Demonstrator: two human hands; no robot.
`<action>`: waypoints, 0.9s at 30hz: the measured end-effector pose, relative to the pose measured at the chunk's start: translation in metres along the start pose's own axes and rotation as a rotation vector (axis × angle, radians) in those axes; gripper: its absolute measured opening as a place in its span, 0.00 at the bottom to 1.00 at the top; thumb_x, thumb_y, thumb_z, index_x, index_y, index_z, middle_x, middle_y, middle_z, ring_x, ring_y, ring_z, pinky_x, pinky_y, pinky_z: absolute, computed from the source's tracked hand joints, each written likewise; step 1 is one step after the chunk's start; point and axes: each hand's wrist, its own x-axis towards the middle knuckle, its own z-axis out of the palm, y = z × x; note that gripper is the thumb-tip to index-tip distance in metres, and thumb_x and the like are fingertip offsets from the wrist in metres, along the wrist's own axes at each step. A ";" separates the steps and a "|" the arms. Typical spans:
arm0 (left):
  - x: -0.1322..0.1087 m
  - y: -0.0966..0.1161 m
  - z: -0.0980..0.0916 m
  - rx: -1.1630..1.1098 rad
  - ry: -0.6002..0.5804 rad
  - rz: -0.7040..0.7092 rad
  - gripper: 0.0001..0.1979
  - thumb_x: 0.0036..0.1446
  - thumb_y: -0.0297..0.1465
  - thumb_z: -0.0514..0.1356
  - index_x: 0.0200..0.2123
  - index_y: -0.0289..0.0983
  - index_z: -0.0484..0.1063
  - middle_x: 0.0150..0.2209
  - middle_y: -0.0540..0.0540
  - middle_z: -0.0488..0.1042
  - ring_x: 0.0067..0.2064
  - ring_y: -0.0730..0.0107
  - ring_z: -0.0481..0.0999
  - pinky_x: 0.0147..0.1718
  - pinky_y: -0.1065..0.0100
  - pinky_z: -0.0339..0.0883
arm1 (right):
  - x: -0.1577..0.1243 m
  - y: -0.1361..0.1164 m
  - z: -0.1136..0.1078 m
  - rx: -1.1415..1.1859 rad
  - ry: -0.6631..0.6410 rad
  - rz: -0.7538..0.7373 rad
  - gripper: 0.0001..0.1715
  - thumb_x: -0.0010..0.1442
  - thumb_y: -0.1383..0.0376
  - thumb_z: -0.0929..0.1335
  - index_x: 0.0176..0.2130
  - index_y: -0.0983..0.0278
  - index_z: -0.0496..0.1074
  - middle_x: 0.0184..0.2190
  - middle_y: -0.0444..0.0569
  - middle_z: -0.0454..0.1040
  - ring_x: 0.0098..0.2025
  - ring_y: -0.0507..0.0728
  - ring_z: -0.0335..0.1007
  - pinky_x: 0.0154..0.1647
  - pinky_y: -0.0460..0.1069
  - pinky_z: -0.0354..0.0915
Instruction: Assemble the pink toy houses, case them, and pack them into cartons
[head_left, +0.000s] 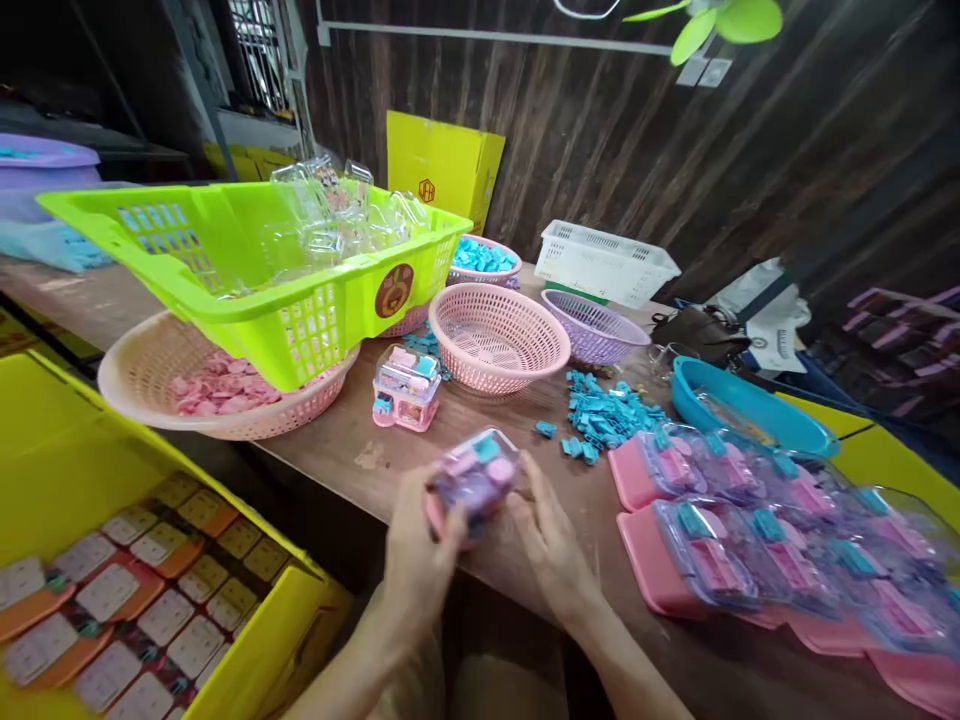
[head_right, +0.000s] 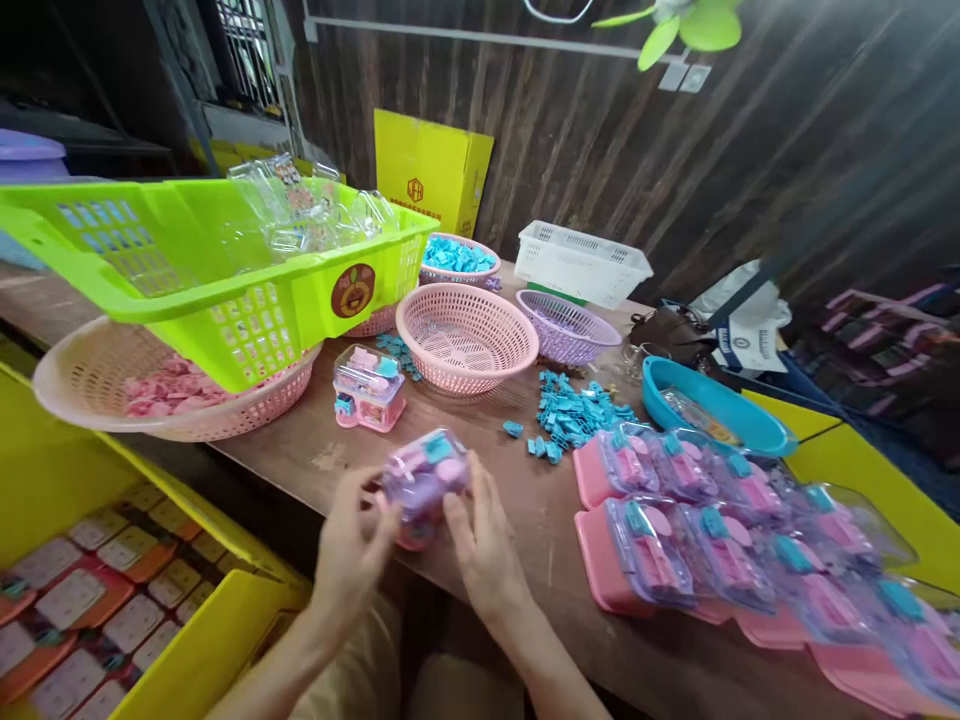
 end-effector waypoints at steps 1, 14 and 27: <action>-0.007 0.001 0.006 -0.031 -0.042 0.044 0.22 0.56 0.39 0.56 0.52 0.36 0.60 0.49 0.39 0.65 0.52 0.58 0.67 0.50 0.56 0.63 | 0.006 0.002 -0.008 0.016 -0.001 0.032 0.37 0.60 0.47 0.56 0.62 0.63 0.52 0.61 0.55 0.56 0.63 0.62 0.49 0.61 0.62 0.50; -0.043 0.008 0.090 -0.284 -0.612 -0.096 0.73 0.28 0.47 0.71 0.62 0.34 0.19 0.65 0.26 0.31 0.65 0.42 0.29 0.58 0.38 0.32 | 0.007 -0.001 -0.054 -0.327 -0.106 -0.035 0.31 0.55 0.52 0.62 0.55 0.62 0.59 0.53 0.55 0.64 0.55 0.61 0.60 0.55 0.58 0.58; -0.058 0.024 0.110 -0.202 -0.613 -0.107 0.69 0.29 0.45 0.69 0.62 0.31 0.24 0.64 0.27 0.41 0.65 0.41 0.37 0.58 0.35 0.28 | 0.004 -0.003 -0.058 -0.586 -0.035 -0.107 0.23 0.49 0.59 0.63 0.46 0.62 0.64 0.44 0.53 0.67 0.45 0.61 0.66 0.44 0.55 0.64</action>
